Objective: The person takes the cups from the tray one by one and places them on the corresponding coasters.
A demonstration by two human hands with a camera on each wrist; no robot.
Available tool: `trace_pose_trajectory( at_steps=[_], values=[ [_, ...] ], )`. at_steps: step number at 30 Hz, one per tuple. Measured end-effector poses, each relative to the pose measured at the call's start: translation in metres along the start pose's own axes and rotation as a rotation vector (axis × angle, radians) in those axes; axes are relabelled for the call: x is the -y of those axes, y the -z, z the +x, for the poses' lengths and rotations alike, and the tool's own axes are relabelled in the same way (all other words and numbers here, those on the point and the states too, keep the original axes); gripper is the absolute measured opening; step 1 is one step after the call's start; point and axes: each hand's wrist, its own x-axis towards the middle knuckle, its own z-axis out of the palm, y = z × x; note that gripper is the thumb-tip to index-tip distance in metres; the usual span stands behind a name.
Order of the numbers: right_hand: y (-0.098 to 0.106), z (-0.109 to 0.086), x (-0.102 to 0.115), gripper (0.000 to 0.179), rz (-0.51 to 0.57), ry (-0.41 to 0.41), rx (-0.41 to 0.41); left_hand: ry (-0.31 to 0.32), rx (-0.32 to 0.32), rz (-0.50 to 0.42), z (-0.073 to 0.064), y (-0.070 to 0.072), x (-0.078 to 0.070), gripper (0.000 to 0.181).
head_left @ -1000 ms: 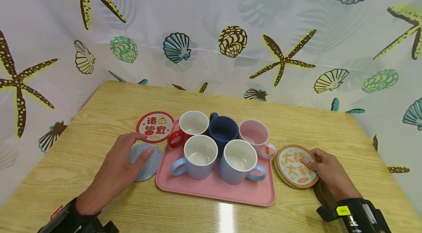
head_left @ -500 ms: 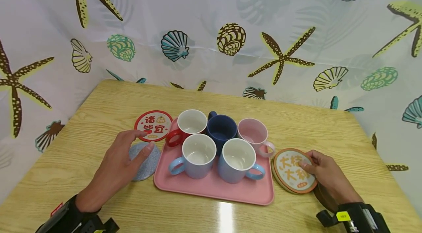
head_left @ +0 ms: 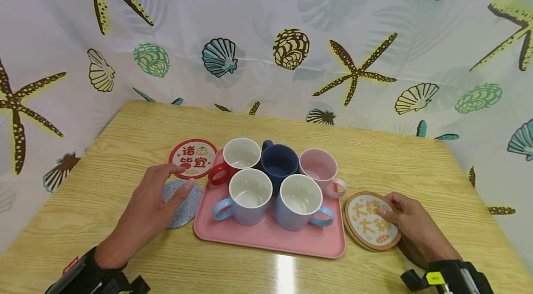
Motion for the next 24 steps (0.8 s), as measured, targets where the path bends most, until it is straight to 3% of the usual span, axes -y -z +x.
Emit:
trace_pose_trajectory(
  at_steps=[12,18,22,24],
  values=[
    [0.009,-0.003,0.005,0.038,0.045,-0.015,0.018,-0.005,-0.016,0.017,-0.001,0.002,-0.001,0.050],
    [0.026,0.005,0.004,0.047,0.022,0.028,-0.093,-0.014,-0.024,0.007,-0.002,0.003,-0.001,0.047],
    [0.041,0.013,-0.010,0.049,0.154,0.039,-0.179,-0.019,-0.026,-0.008,-0.002,0.003,-0.001,0.045],
    [0.047,0.017,-0.018,0.046,0.283,0.042,-0.199,-0.019,-0.026,-0.009,-0.002,0.003,-0.001,0.045]
  ],
)
